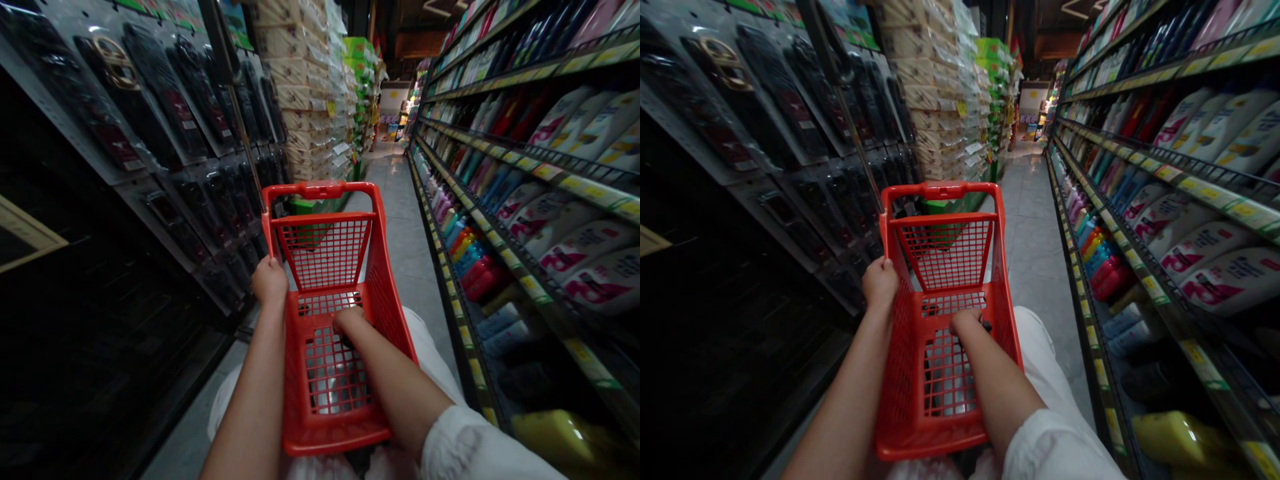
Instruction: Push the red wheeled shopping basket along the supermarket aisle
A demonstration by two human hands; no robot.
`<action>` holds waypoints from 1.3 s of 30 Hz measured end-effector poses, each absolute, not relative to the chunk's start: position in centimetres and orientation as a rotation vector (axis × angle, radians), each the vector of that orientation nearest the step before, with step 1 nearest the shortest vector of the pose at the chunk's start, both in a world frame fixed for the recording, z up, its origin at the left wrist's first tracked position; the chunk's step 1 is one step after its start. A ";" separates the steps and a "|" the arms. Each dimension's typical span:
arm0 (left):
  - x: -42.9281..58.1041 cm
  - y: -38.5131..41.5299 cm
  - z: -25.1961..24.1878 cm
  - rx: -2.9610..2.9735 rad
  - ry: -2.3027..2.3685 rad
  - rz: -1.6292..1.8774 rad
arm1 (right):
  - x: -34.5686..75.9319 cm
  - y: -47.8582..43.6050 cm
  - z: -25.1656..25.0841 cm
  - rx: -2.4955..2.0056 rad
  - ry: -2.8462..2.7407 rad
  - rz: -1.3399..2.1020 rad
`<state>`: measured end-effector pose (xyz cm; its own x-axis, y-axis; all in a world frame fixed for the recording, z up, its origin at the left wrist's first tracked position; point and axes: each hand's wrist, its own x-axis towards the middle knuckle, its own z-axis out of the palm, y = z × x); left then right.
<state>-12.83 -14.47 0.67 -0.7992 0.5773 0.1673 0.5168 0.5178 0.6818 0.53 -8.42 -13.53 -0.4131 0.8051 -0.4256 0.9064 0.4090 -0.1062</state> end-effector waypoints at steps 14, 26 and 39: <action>-12.9 -14.9 0.5 0.952 2.642 1.191 | 3.9 -8.8 -17.7 1.658 2.363 -0.394; -13.0 -14.9 0.4 0.965 2.682 1.166 | -2.3 -13.7 -16.9 0.909 2.769 -0.453; -13.5 -14.4 -0.4 0.951 2.622 1.255 | 1.1 -9.9 -17.5 1.723 2.479 -0.587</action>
<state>-13.54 -14.38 -0.41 -0.8034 0.5663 0.1839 0.4984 0.4707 0.7280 1.09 -9.93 -17.47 -0.3709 0.8895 -0.2669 0.9147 0.3003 -0.2705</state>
